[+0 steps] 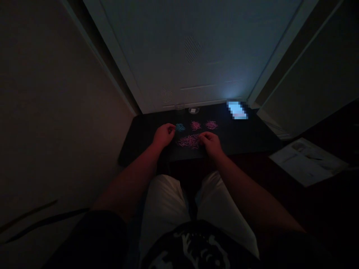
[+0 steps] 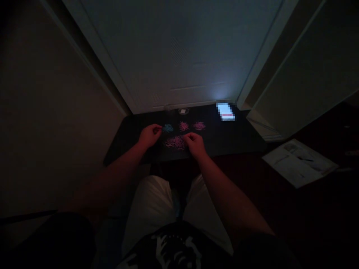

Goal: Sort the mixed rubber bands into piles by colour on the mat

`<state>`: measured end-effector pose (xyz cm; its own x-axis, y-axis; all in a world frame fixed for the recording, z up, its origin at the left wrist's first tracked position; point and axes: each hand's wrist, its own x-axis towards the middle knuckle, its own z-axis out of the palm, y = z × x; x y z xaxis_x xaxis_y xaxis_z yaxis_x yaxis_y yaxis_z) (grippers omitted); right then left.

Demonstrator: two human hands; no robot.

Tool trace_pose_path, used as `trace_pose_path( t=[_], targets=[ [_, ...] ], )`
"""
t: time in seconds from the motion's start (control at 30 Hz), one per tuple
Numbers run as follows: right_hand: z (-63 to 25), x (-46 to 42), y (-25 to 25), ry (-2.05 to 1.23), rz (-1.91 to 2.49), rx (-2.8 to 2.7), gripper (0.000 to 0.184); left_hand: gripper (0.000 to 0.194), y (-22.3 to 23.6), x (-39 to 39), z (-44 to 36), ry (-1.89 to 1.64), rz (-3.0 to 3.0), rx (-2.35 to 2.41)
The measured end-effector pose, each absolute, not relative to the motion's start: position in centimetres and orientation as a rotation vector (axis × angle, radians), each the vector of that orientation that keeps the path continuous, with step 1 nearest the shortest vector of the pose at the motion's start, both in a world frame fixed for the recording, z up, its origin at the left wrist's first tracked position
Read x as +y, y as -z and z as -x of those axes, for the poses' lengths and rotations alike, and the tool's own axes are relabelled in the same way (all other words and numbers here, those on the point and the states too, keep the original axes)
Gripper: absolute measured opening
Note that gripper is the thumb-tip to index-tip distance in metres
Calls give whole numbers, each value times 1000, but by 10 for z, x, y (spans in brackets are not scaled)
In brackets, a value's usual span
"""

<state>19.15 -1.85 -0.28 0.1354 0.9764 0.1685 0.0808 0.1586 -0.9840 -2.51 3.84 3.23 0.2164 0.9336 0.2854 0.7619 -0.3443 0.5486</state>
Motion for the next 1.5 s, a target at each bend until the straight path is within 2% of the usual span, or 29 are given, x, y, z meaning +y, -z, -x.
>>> trace_pose_path(
  t=[0.13,0.4,0.63,1.07,1.5],
  targets=[
    [-191,-19,1,-958,1201,-1270,23,22,-33,15,19,-545,-2333,1415],
    [-190,-19,2,-929,1212,-1241,22,20,-25,7,-3,-460,-2456,1440],
    [-190,-18,3,-902,1214,-1283,24,20,-21,3,-3,-555,-2350,1514],
    [-184,-15,9,-846,1182,-1486,18,21,-16,4,-8,-965,-1881,1410],
    [-181,-19,5,-716,1224,-1670,18,21,-7,1,-13,-1089,-1810,1432]
  ],
)
